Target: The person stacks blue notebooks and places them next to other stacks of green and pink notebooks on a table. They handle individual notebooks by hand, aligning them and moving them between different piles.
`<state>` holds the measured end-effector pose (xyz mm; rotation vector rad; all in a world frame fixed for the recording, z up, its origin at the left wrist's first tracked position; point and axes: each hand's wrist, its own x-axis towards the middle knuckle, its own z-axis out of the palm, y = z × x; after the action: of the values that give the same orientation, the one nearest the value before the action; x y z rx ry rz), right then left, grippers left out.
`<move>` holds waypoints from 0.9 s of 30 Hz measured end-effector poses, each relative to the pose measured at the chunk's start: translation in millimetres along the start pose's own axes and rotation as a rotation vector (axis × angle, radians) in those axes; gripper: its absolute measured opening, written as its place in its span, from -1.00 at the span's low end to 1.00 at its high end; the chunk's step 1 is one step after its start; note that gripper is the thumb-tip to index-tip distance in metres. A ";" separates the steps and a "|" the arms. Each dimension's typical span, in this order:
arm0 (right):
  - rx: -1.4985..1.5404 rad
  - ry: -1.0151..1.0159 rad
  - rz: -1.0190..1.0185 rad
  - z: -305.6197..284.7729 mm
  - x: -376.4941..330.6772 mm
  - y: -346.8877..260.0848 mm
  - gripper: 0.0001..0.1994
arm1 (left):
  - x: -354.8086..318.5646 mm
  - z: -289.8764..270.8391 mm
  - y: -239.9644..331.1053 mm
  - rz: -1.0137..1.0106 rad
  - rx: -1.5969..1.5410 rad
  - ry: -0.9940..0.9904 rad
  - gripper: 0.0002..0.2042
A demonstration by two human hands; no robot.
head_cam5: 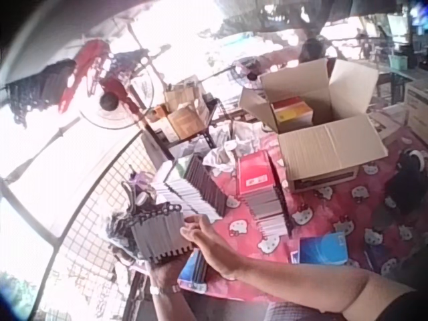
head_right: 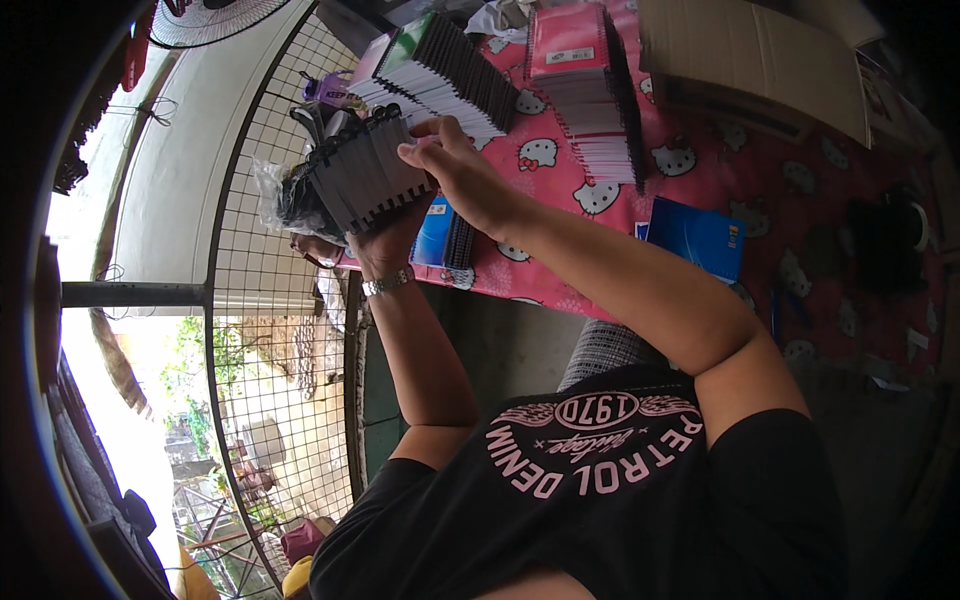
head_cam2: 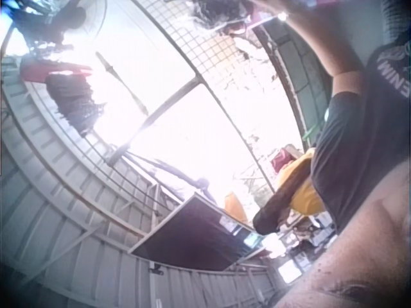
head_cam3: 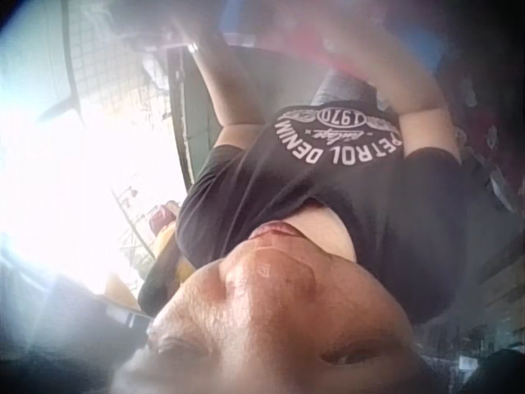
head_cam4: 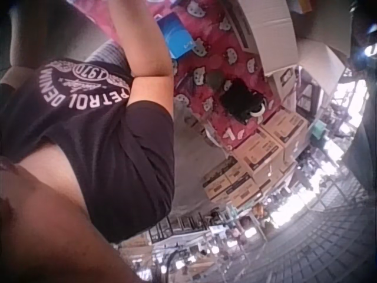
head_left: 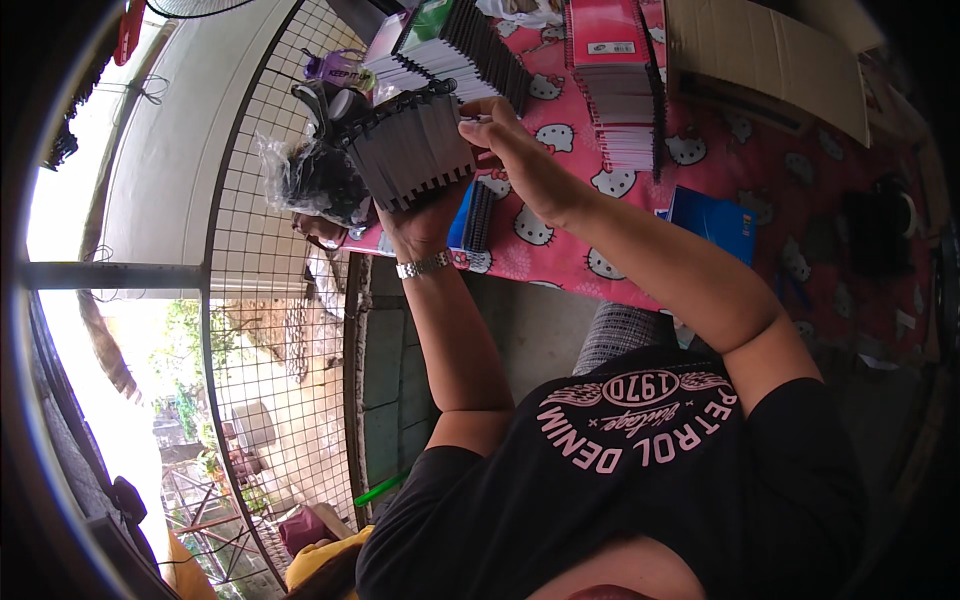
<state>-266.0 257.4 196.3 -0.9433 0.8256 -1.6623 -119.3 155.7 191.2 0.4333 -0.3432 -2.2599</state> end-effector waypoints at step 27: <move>-0.084 -0.073 0.058 -15.3 19.3 8.2 -0.44 | -20.2 -6.5 18.6 0.014 -0.042 -0.106 -0.47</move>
<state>-279.5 237.9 185.9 -1.0228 0.8713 -1.5439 -91.6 158.1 196.3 0.2886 -0.3512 -2.2770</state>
